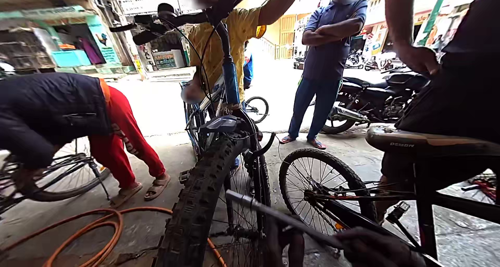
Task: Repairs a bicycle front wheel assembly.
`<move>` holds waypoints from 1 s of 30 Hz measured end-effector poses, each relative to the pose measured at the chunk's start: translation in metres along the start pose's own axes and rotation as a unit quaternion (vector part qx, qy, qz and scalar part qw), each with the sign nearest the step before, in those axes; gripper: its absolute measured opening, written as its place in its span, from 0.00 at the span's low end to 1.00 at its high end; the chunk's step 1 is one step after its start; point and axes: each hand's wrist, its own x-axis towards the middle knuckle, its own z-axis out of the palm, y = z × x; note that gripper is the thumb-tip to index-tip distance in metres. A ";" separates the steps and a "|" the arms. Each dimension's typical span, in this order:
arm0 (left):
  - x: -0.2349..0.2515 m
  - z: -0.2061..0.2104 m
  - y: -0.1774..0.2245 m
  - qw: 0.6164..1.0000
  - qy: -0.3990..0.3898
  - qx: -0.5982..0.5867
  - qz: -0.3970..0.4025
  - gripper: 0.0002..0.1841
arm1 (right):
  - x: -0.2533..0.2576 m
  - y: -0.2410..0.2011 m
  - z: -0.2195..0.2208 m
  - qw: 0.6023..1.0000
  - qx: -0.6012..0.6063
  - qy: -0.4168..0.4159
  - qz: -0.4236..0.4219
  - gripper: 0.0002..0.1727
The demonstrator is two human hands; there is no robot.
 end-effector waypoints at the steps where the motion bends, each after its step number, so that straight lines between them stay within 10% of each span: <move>1: 0.015 0.008 -0.007 0.998 0.009 -0.047 -0.026 0.25 | 0.010 -0.005 -0.015 1.000 -0.006 0.013 0.017 0.14; 7: 0.103 0.031 -0.027 0.957 0.058 -0.255 -0.122 0.24 | 0.055 0.012 -0.056 0.990 0.007 0.096 0.105 0.16; 20: 0.129 0.014 -0.063 0.985 0.148 -0.045 -0.075 0.11 | 0.083 0.088 -0.054 0.900 0.320 -0.003 0.297 0.13; 30: 0.133 0.010 -0.066 0.986 0.142 -0.043 -0.079 0.11 | 0.094 0.108 -0.059 0.927 0.274 -0.036 0.253 0.06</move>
